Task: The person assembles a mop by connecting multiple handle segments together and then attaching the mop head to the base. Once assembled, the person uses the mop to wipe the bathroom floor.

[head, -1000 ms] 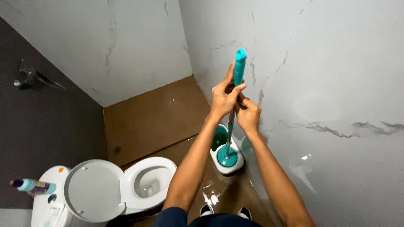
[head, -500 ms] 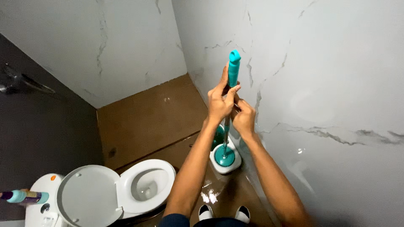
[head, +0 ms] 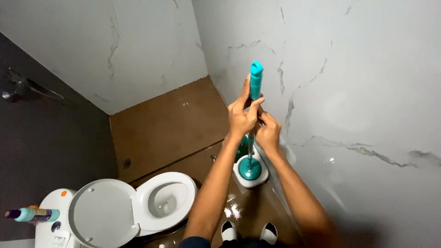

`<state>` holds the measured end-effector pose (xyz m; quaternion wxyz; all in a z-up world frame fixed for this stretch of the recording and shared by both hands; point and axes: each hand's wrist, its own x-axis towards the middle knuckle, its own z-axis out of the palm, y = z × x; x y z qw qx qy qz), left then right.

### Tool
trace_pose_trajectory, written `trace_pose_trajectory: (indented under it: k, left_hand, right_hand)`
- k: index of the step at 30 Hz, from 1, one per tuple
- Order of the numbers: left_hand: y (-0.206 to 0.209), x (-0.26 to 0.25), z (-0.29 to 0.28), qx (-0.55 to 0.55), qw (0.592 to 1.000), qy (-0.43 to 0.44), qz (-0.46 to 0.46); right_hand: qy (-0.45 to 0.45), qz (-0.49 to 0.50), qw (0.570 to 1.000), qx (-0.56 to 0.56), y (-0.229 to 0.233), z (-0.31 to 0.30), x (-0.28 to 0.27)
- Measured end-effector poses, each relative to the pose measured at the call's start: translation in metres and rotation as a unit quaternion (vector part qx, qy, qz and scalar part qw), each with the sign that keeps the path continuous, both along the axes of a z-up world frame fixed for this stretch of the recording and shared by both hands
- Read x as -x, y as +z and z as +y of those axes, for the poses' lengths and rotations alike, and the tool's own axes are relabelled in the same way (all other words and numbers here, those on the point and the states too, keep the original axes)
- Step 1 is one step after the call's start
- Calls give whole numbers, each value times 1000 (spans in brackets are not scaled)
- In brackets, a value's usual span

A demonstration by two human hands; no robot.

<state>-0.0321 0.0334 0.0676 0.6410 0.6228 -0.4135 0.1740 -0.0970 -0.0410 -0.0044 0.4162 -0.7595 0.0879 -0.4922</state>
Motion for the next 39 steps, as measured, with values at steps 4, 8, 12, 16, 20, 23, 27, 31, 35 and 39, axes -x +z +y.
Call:
trace_pose_trajectory:
  k: [4,8,12,16,20,23,27,31,35,39]
  left_hand:
    - [-9,-3,-6,2,1000,6,7]
    - [-25,-7,-10,-9,1000,-3,17]
    - [-42,-10,-16,-25,999,6,30]
    - [-66,-17,-23,-14,1000,7,11]
    - [-96,-31,-28,-43,999,17,17]
    - [-120,-33,-31,-58,997,25,45]
    - [-153,-39,-28,-52,998,42,18]
    - [-188,-38,-27,-102,991,74,54]
    - [-202,-37,-34,-81,995,38,51]
    - [-202,-38,-34,-73,994,30,81]
  right_hand:
    - [1,12,1000,-12,-6,-3,-2]
    - [-2,-5,1000,-14,-18,-4,-5]
    - [-22,6,1000,19,-35,-11,-9]
    - [-8,23,999,-23,-57,-15,-15]
    - [2,28,999,-46,-84,-19,-28]
    - [-1,81,992,-97,-106,-21,-32]
    - [-27,129,988,-80,-142,-26,-42]
    - [-31,141,986,-79,-189,-26,-40]
    - [-14,168,979,-117,-212,-36,-43]
    - [-13,175,979,-105,-215,-40,-46]
